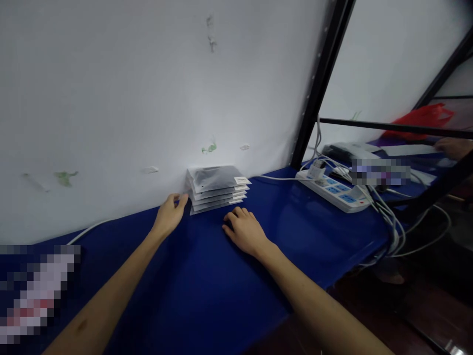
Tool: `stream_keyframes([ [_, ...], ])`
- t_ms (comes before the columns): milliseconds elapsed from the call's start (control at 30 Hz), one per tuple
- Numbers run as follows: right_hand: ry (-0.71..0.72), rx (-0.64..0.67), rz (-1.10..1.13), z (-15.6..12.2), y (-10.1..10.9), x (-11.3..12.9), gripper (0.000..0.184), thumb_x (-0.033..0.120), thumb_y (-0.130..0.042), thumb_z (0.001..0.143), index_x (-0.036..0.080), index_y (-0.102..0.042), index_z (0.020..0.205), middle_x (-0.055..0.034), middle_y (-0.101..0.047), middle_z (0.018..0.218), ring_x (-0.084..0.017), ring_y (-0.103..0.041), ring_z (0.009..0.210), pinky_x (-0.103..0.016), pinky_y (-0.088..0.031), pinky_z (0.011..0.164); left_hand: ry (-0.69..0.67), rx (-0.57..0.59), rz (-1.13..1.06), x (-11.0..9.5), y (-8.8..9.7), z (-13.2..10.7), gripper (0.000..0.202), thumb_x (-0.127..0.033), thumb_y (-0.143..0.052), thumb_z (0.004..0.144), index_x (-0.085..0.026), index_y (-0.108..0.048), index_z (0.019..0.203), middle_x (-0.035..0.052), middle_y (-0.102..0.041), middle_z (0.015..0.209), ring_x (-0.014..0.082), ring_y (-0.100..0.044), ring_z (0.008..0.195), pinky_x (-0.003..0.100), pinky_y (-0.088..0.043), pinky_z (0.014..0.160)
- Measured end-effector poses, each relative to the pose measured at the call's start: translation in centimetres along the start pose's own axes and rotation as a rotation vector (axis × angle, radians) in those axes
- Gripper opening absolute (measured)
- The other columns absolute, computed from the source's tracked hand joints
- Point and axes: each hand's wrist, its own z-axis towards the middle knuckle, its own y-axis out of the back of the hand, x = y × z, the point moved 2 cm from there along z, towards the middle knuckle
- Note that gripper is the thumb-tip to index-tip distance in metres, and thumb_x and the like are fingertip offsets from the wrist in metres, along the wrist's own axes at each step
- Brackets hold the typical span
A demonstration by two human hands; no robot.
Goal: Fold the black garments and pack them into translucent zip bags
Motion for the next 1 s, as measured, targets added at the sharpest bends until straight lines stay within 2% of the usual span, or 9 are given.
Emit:
stream_keyframes([
  [100, 0.001, 0.002, -0.007, -0.1, 0.0, 0.1, 0.027, 0.032, -0.052, 0.094, 0.018, -0.066, 0.113, -0.0101, -0.062, 0.109, -0.025, -0.055, 0.102, -0.037, -0.042, 0.089, -0.126, 0.081, 0.080, 3.5, 2.8, -5.0, 0.057, -0.053, -0.056, 0.086, -0.018, -0.056, 0.131, 0.0106, -0.055, 0.142, 0.0289, -0.046, 0.135, 0.046, -0.031, 0.114],
  [133, 0.001, 0.006, -0.011, -0.1, 0.0, 0.1, 0.028, 0.032, -0.052, 0.094, 0.018, -0.066, 0.114, -0.0104, -0.062, 0.110, -0.025, -0.055, 0.102, -0.037, -0.042, 0.089, -0.230, 0.137, 0.197, 4.7, 3.6, -6.7, 0.060, -0.056, -0.053, 0.088, -0.019, -0.053, 0.135, 0.0101, -0.049, 0.147, 0.0301, -0.041, 0.138, 0.050, -0.027, 0.116],
  [200, -0.002, 0.012, -0.019, -0.2, 0.0, 0.1, 0.028, 0.033, -0.052, 0.094, 0.018, -0.066, 0.114, -0.0107, -0.062, 0.110, -0.026, -0.055, 0.102, -0.038, -0.042, 0.089, -0.331, 0.229, 0.372, 7.3, 4.9, -9.8, 0.064, -0.060, -0.051, 0.088, -0.022, -0.049, 0.140, 0.0085, -0.043, 0.152, 0.0315, -0.036, 0.141, 0.054, -0.024, 0.117],
  [267, -0.005, 0.017, -0.022, -0.2, 0.0, 0.1, 0.029, 0.033, -0.052, 0.094, 0.018, -0.066, 0.114, -0.0109, -0.062, 0.110, -0.026, -0.055, 0.101, -0.038, -0.043, 0.089, -0.375, 0.274, 0.438, 9.3, 6.0, -12.1, 0.062, -0.058, -0.046, 0.092, -0.025, -0.045, 0.144, 0.0053, -0.040, 0.154, 0.0290, -0.034, 0.143, 0.053, -0.023, 0.118],
  [333, -0.003, 0.024, -0.020, -0.3, -0.1, 0.1, 0.029, 0.033, -0.051, 0.094, 0.019, -0.066, 0.115, -0.0110, -0.062, 0.110, -0.026, -0.056, 0.101, -0.039, -0.043, 0.089, -0.377, 0.264, 0.460, 10.5, 6.7, -13.6, 0.060, -0.056, -0.044, 0.094, -0.026, -0.043, 0.145, 0.0033, -0.040, 0.154, 0.0269, -0.032, 0.143, 0.052, -0.023, 0.119],
  [433, 0.003, 0.032, -0.017, -0.3, -0.3, 0.0, 0.030, 0.034, -0.051, 0.094, 0.019, -0.066, 0.116, -0.0111, -0.062, 0.110, -0.026, -0.056, 0.100, -0.039, -0.043, 0.091, -0.359, 0.254, 0.464, 10.5, 7.0, -14.4, 0.059, -0.056, -0.044, 0.094, -0.025, -0.046, 0.143, 0.0031, -0.041, 0.154, 0.0265, -0.033, 0.143, 0.053, -0.024, 0.119],
  [700, 0.023, 0.029, -0.002, -0.3, -1.2, -0.7, 0.030, 0.035, -0.051, 0.094, 0.018, -0.066, 0.115, -0.0120, -0.062, 0.108, -0.026, -0.057, 0.103, -0.039, -0.045, 0.093, -0.345, 0.252, 0.416, 9.7, 6.8, -14.4, 0.056, -0.055, -0.046, 0.093, -0.024, -0.050, 0.140, 0.0042, -0.043, 0.152, 0.0261, -0.035, 0.142, 0.051, -0.025, 0.119],
  [1000, 0.039, -0.007, 0.031, -0.6, -1.9, -1.0, 0.029, 0.036, -0.050, 0.093, 0.020, -0.066, 0.111, -0.0113, -0.062, 0.105, -0.027, -0.058, 0.101, -0.042, -0.047, 0.092, -0.330, 0.273, 0.411, 9.5, 6.7, -14.9, 0.058, -0.055, -0.043, 0.094, -0.023, -0.047, 0.142, 0.0051, -0.040, 0.154, 0.0254, -0.032, 0.144, 0.051, -0.025, 0.119],
])
